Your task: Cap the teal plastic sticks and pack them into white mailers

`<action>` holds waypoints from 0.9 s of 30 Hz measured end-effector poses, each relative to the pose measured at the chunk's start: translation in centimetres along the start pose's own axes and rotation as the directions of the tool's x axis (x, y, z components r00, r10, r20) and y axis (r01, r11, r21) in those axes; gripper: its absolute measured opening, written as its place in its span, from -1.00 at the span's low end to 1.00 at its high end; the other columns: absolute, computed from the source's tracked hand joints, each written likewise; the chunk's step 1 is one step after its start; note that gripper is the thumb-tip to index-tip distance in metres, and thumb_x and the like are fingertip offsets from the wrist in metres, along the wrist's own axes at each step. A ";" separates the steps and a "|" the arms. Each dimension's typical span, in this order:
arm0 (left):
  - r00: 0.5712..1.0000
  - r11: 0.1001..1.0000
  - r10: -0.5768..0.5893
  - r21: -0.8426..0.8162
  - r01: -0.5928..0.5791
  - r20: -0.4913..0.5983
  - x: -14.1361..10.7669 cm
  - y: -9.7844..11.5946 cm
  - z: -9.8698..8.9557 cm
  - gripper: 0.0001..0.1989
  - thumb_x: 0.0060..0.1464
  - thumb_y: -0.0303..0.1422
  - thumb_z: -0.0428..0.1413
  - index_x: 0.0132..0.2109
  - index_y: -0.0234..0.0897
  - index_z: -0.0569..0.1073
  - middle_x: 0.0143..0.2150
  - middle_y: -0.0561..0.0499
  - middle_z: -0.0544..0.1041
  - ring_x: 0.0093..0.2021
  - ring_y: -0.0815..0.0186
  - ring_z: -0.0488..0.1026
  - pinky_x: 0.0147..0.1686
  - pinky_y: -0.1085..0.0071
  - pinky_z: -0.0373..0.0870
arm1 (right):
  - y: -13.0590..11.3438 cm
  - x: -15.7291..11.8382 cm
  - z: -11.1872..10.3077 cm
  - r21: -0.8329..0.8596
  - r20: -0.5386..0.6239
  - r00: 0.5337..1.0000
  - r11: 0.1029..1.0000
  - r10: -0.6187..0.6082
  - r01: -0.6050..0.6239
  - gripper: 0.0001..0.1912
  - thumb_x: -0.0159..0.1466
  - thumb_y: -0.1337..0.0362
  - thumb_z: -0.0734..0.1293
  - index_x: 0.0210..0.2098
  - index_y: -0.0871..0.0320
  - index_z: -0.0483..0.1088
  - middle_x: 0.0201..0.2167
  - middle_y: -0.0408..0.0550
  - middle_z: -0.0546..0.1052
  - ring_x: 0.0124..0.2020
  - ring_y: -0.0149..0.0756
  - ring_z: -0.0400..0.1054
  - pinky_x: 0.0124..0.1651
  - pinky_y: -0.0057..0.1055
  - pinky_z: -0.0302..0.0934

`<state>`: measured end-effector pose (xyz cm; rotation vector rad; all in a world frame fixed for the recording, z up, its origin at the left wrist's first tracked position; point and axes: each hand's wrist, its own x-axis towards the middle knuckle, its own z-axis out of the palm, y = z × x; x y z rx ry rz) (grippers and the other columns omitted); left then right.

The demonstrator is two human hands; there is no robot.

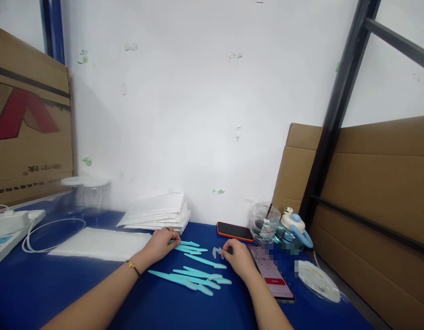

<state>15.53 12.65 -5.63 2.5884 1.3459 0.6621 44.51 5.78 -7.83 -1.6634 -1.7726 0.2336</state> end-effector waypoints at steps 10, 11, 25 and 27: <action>0.998 0.998 0.056 -0.031 -0.055 0.026 -0.1 -1.0 1.6 -0.77 0.05 -0.39 0.02 -0.16 -0.05 0.50 -0.15 0.08 0.49 -0.06 0.24 0.34 -0.10 0.39 0.21 | -1.3 -1.5 -0.7 0.040 0.282 0.959 0.999 -0.021 0.010 -0.88 -0.03 0.25 0.41 -0.52 0.17 0.43 -0.47 -0.13 0.41 -0.46 -0.36 0.27 -0.44 -0.51 0.10; 0.998 0.998 0.059 -0.037 -0.058 0.036 0.0 -1.1 1.7 -0.77 0.05 -0.39 0.02 -0.18 -0.06 0.50 -0.17 0.07 0.49 -0.08 0.25 0.35 -0.11 0.40 0.23 | -1.2 -1.5 -0.6 0.068 0.301 0.953 0.997 -0.003 -0.018 -0.89 -0.03 0.27 0.40 -0.51 0.18 0.41 -0.48 -0.14 0.41 -0.46 -0.37 0.26 -0.45 -0.51 0.10; 0.962 0.948 0.268 -0.193 -0.254 0.048 -0.9 3.7 -0.5 -0.72 0.16 -0.17 -0.05 -0.13 -0.12 0.49 -0.15 0.07 0.53 -0.12 0.27 0.39 -0.05 0.40 0.17 | -3.5 -0.9 0.0 0.429 0.201 0.976 0.903 -0.079 -0.015 -0.89 0.11 0.25 0.32 -0.44 0.17 0.34 -0.56 -0.18 0.41 -0.54 -0.42 0.22 -0.48 -0.52 0.07; 0.965 0.958 0.248 -0.169 -0.231 0.085 -0.6 3.5 -0.4 -0.75 0.14 -0.22 -0.03 -0.21 -0.15 0.52 -0.21 0.06 0.55 -0.17 0.28 0.42 -0.11 0.42 0.19 | -3.2 -0.7 0.0 0.459 0.219 0.973 0.888 -0.071 -0.039 -0.86 0.09 0.23 0.34 -0.46 0.18 0.34 -0.57 -0.17 0.41 -0.56 -0.43 0.22 -0.49 -0.51 0.08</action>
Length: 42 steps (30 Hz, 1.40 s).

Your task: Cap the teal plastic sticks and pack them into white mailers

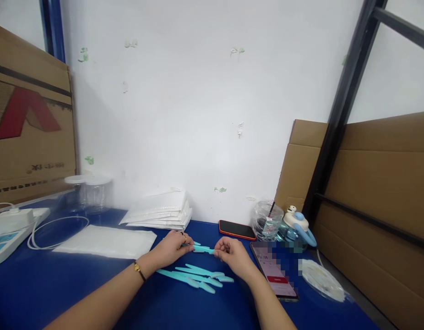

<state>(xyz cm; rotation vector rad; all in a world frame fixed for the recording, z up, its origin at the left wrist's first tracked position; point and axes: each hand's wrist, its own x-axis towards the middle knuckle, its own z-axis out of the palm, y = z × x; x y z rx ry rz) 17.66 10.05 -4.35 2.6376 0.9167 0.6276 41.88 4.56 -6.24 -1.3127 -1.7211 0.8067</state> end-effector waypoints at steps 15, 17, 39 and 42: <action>0.971 0.973 -0.226 0.034 0.229 -0.075 -0.9 -4.5 -0.9 -0.75 -0.10 -0.25 0.14 -0.21 -0.15 0.50 -0.24 0.06 0.48 -0.20 0.27 0.39 -0.23 0.47 0.25 | 0.3 -0.8 -2.2 -0.366 -0.037 0.999 0.930 -0.029 0.014 -0.83 0.05 0.17 0.37 -0.47 0.16 0.48 -0.42 -0.10 0.44 -0.43 -0.34 0.26 -0.37 -0.46 0.13; 0.979 0.980 -0.198 -0.028 0.197 -0.053 -0.8 -3.7 -0.7 -0.76 -0.09 -0.21 0.13 -0.23 -0.17 0.50 -0.24 0.05 0.47 -0.23 0.29 0.39 -0.26 0.48 0.26 | -0.3 -1.3 -2.0 -0.309 0.121 0.992 0.951 0.025 0.014 -0.79 -0.01 0.14 0.42 -0.45 0.16 0.49 -0.42 -0.11 0.43 -0.42 -0.34 0.27 -0.40 -0.48 0.13; 0.989 0.989 -0.146 0.003 0.146 -0.002 -0.4 -2.8 -1.1 -0.79 0.01 -0.23 0.03 -0.36 -0.20 0.52 -0.35 0.07 0.53 -0.32 0.32 0.40 -0.37 0.50 0.21 | 1.3 -0.2 -1.8 -0.326 -0.114 0.993 0.945 -0.013 -0.025 -0.90 0.04 0.28 0.36 -0.50 0.17 0.36 -0.47 -0.14 0.39 -0.45 -0.36 0.23 -0.39 -0.47 0.10; 0.972 0.972 -0.233 0.044 0.232 0.008 -0.7 -4.0 -1.6 -0.79 0.00 -0.24 0.02 -0.37 -0.20 0.52 -0.36 0.06 0.54 -0.34 0.31 0.42 -0.38 0.48 0.21 | 1.5 -0.2 -2.4 -0.396 -0.166 0.986 0.916 -0.004 -0.063 -0.86 0.00 0.24 0.39 -0.51 0.17 0.38 -0.45 -0.12 0.41 -0.44 -0.33 0.25 -0.39 -0.45 0.10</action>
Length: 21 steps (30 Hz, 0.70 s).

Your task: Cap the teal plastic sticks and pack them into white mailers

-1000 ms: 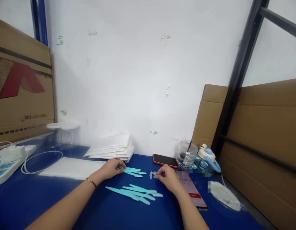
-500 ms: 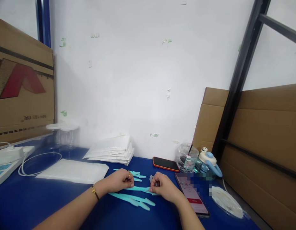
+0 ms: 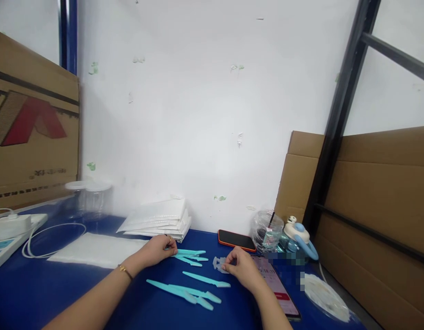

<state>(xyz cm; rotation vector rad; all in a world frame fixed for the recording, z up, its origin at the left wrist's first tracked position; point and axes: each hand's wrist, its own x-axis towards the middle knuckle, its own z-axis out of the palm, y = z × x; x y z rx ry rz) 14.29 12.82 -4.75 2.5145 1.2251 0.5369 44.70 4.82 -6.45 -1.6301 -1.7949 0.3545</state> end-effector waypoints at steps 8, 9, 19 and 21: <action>0.994 1.000 0.011 0.025 -0.009 -0.112 -0.4 0.8 0.4 -0.79 -0.09 -0.25 0.13 -0.24 -0.15 0.48 -0.22 0.04 0.48 -0.17 0.26 0.37 -0.19 0.45 0.25 | -0.5 -1.3 -0.6 0.023 0.285 0.958 0.999 0.016 -0.024 -0.82 -0.11 0.26 0.46 -0.53 0.16 0.42 -0.46 -0.13 0.41 -0.46 -0.35 0.26 -0.45 -0.49 0.09; 0.994 0.999 0.038 0.003 -0.038 -0.098 -0.4 1.2 0.5 -0.79 -0.07 -0.23 0.12 -0.24 -0.15 0.48 -0.21 0.04 0.48 -0.16 0.26 0.37 -0.18 0.45 0.24 | -0.5 -1.4 -0.4 0.039 0.316 0.949 0.999 0.016 -0.030 -0.84 -0.12 0.31 0.45 -0.54 0.16 0.42 -0.45 -0.13 0.40 -0.46 -0.36 0.25 -0.45 -0.50 0.09; 0.970 0.971 0.225 0.059 -0.230 0.088 -0.6 4.3 2.2 -0.78 0.08 -0.19 0.03 -0.35 -0.14 0.52 -0.38 0.06 0.54 -0.33 0.29 0.43 -0.31 0.45 0.21 | -2.1 -1.1 0.8 0.046 0.241 0.964 0.993 -0.115 0.107 -0.94 0.03 0.33 0.36 -0.52 0.15 0.38 -0.47 -0.17 0.36 -0.46 -0.39 0.21 -0.44 -0.52 0.05; 0.976 0.973 0.205 0.091 -0.211 0.071 -0.4 3.7 1.7 -0.79 0.07 -0.22 0.04 -0.39 -0.15 0.52 -0.40 0.08 0.54 -0.35 0.30 0.43 -0.33 0.45 0.19 | -2.0 -0.9 0.5 0.006 0.197 0.974 0.994 -0.111 0.112 -0.95 0.04 0.35 0.35 -0.52 0.15 0.37 -0.48 -0.17 0.36 -0.47 -0.40 0.20 -0.45 -0.52 0.04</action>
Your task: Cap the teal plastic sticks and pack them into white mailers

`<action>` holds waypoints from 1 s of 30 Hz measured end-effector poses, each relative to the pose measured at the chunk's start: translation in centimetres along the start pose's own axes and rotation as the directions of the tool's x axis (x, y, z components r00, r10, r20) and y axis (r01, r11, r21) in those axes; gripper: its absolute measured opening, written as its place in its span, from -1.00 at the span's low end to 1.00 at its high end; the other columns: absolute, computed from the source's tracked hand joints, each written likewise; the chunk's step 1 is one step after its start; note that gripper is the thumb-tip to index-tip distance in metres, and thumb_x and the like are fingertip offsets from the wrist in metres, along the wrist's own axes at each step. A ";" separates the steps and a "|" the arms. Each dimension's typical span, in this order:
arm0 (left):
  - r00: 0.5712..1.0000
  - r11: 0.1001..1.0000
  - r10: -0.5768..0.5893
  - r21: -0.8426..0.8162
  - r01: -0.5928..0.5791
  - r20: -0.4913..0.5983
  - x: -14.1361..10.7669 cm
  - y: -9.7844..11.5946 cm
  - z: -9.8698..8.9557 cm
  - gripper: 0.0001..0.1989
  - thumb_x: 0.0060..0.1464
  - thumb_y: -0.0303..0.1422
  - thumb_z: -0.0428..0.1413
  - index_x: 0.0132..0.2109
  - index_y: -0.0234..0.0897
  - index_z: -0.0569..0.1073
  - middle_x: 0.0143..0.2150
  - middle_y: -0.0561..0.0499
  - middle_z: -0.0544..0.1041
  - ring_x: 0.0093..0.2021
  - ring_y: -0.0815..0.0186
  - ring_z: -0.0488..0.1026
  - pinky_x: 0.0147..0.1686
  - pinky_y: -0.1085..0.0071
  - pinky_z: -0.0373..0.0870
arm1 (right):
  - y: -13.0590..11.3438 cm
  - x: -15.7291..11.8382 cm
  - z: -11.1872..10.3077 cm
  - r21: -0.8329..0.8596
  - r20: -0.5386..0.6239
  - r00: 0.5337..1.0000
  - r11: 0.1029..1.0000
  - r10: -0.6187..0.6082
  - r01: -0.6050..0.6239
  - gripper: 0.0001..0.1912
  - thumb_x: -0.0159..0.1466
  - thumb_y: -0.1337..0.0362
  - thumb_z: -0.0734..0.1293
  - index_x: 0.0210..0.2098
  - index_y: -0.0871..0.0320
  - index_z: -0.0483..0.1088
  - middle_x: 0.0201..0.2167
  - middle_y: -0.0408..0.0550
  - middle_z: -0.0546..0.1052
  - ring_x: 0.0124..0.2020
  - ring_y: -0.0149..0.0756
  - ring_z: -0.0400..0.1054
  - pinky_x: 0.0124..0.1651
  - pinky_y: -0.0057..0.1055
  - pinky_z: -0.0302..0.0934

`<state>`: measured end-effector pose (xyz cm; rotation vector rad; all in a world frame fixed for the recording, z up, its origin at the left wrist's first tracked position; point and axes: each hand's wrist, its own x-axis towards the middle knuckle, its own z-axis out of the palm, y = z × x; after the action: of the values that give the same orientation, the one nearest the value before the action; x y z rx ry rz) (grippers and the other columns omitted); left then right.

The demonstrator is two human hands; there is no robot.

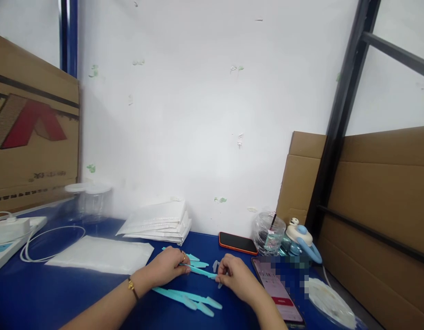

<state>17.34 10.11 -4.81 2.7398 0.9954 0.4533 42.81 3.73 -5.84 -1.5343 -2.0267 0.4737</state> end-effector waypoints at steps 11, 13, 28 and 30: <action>0.983 0.987 -0.156 -0.048 0.151 -0.098 -0.9 -2.7 -1.7 -0.71 -0.13 -0.17 0.17 -0.22 -0.16 0.49 -0.24 0.03 0.48 -0.19 0.24 0.37 -0.22 0.43 0.24 | -0.1 -0.4 -1.1 -0.032 -0.033 0.999 0.999 0.040 -0.041 -0.91 0.04 0.27 0.36 -0.45 0.17 0.43 -0.38 -0.12 0.42 -0.40 -0.36 0.27 -0.36 -0.51 0.10; 0.993 0.980 -0.112 -0.161 0.114 0.020 -0.9 -1.8 -1.4 -0.73 -0.11 -0.15 0.15 -0.25 -0.18 0.49 -0.33 0.06 0.46 -0.32 0.32 0.38 -0.36 0.50 0.25 | -0.8 -0.9 -0.8 0.034 0.129 0.991 0.999 0.028 -0.033 -0.86 -0.01 0.24 0.41 -0.46 0.17 0.46 -0.43 -0.15 0.41 -0.45 -0.40 0.24 -0.44 -0.54 0.07; 0.983 0.956 -0.130 -0.246 0.159 0.130 -0.4 -1.4 -0.8 -0.86 -0.13 -0.37 0.09 -0.39 -0.24 0.53 -0.47 0.07 0.51 -0.48 0.38 0.37 -0.53 0.54 0.16 | -0.2 -0.2 0.3 0.083 0.071 0.994 0.992 0.088 -0.094 -0.97 0.03 0.37 0.32 -0.48 0.21 0.40 -0.61 -0.20 0.40 -0.55 -0.45 0.18 -0.52 -0.56 -0.03; 0.982 0.967 -0.181 -0.173 0.189 0.061 -0.5 -2.2 -1.5 -0.85 -0.10 -0.39 0.06 -0.39 -0.24 0.53 -0.46 0.06 0.52 -0.45 0.36 0.39 -0.49 0.52 0.18 | 0.8 0.1 -0.3 0.052 -0.009 0.993 0.992 0.118 -0.117 -0.96 0.04 0.37 0.30 -0.50 0.22 0.39 -0.59 -0.16 0.43 -0.54 -0.42 0.21 -0.51 -0.55 -0.01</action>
<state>15.18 11.60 -4.15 2.4611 1.1280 0.4250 43.59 4.01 -6.11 -1.6277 -1.9071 0.5565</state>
